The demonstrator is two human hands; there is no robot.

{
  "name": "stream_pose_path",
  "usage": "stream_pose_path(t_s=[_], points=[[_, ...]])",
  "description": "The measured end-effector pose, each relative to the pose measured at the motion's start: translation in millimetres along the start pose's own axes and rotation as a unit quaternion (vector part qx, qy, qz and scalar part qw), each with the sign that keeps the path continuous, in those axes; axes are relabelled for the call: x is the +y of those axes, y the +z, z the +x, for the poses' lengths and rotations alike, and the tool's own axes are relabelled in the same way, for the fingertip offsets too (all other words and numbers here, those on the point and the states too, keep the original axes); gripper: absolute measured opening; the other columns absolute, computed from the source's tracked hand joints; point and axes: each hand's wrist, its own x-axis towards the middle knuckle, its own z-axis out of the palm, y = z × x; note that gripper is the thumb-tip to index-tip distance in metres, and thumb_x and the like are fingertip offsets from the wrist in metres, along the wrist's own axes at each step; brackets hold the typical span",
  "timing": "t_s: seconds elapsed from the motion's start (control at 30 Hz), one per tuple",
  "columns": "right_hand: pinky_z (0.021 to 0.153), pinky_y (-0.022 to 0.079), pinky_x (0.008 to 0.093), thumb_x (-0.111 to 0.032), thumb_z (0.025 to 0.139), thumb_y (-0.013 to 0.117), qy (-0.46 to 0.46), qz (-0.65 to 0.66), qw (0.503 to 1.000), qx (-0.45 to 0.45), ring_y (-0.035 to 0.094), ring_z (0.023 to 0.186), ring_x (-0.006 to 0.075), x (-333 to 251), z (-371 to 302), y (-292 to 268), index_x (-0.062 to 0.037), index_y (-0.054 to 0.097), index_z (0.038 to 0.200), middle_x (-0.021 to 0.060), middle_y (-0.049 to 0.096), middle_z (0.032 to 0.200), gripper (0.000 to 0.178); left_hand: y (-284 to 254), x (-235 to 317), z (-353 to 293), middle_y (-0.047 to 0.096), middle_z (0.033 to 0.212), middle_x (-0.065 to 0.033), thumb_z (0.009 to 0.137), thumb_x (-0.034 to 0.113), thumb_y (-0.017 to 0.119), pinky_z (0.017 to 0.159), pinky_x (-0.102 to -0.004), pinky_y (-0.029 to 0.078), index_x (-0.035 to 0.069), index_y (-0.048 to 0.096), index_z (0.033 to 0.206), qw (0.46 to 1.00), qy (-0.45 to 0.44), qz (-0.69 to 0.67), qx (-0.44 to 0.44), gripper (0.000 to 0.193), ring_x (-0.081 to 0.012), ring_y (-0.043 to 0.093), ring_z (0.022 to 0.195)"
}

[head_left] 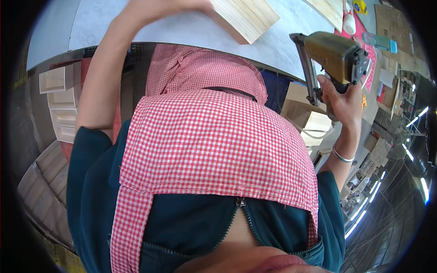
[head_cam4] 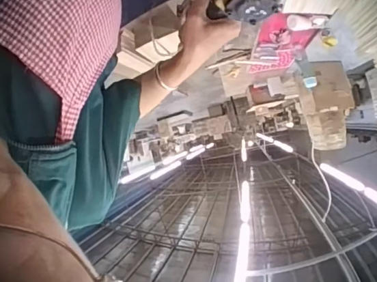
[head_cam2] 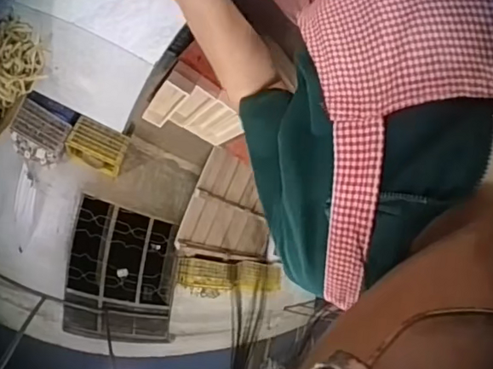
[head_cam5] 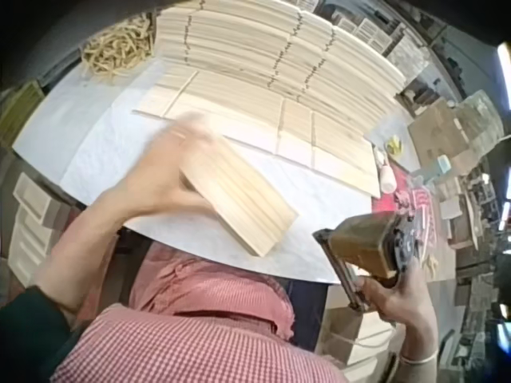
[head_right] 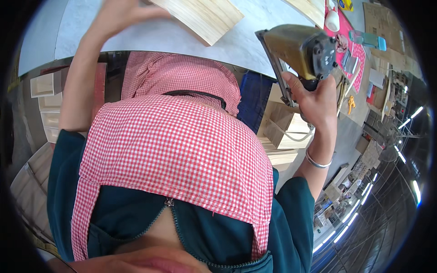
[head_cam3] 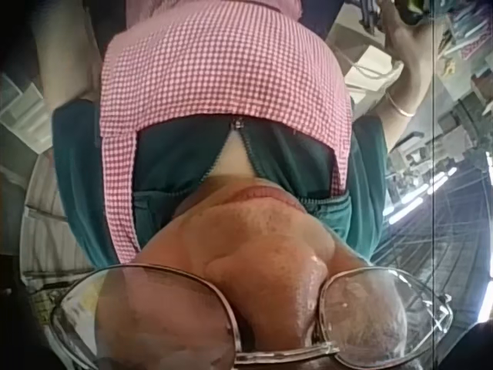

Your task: Assembling wooden boxes by applying glue and using a nail gun.

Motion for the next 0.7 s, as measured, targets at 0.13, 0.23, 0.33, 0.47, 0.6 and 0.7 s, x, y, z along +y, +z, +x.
stream_pose_path(t_s=[0.13,0.23,0.33,0.47,0.6,0.7], points=[[0.042,0.037,0.0223,-0.016,0.081,0.083,0.009,0.000,1.000,0.009,0.048,0.044,0.0096,3.7,-1.7,1.9,0.0014,0.070,0.094,0.0014,0.062,0.059,0.025,38.3,27.0,23.7,0.050,0.137,-0.0253,0.070,0.034,0.084,0.115,-0.0546,0.030,0.000,0.057,0.114,0.867,0.444,0.147,-0.171,0.063,-0.0403,0.039,0.138],[0.041,0.037,0.0231,-0.016,0.081,0.083,0.075,0.045,0.996,0.030,0.046,0.043,0.0091,-2.0,-4.7,1.5,0.0017,0.070,0.094,0.0011,0.060,0.058,0.026,80.7,42.1,39.6,0.059,0.113,-0.0204,0.074,0.033,0.078,0.101,-0.0545,0.041,0.001,0.060,0.107,0.861,0.455,-0.098,-0.205,0.049,-0.0393,0.052,0.116],[0.040,0.035,0.0233,-0.017,0.082,0.083,0.116,0.034,0.992,0.044,0.045,0.042,0.0085,-4.0,-2.0,-5.0,0.0019,0.071,0.094,0.0007,0.059,0.057,0.026,101.8,78.3,39.8,0.059,0.112,-0.0209,0.073,0.033,0.078,0.096,-0.0524,0.043,0.002,0.061,0.105,0.888,0.446,0.011,-0.111,0.048,-0.0381,0.054,0.110],[0.040,0.034,0.0236,-0.019,0.083,0.083,0.160,0.025,0.985,0.056,0.043,0.041,0.0078,0.1,4.3,-12.5,0.0018,0.071,0.095,0.0002,0.058,0.056,0.027,116.6,103.4,39.3,0.060,0.109,-0.0218,0.072,0.033,0.077,0.089,-0.0493,0.045,0.003,0.062,0.104,0.902,0.417,0.114,-0.017,0.046,-0.0366,0.055,0.105],[0.039,0.032,0.0235,-0.022,0.084,0.082,0.160,0.024,0.986,0.050,0.042,0.041,0.0074,6.6,12.9,-14.8,0.0013,0.072,0.095,-0.0001,0.057,0.055,0.028,121.6,109.0,38.6,0.059,0.108,-0.0231,0.071,0.033,0.077,0.085,-0.0463,0.046,0.005,0.063,0.104,0.914,0.389,0.112,-0.025,0.046,-0.0359,0.055,0.103],[0.040,0.032,0.0233,-0.024,0.085,0.081,0.136,0.027,0.989,0.050,0.043,0.041,0.0075,9.1,20.7,-13.3,0.0011,0.072,0.096,0.0004,0.057,0.055,0.029,115.8,113.6,32.8,0.059,0.108,-0.0226,0.071,0.033,0.077,0.084,-0.0451,0.045,0.005,0.063,0.104,0.914,0.381,0.139,-0.010,0.046,-0.0349,0.055,0.101]])
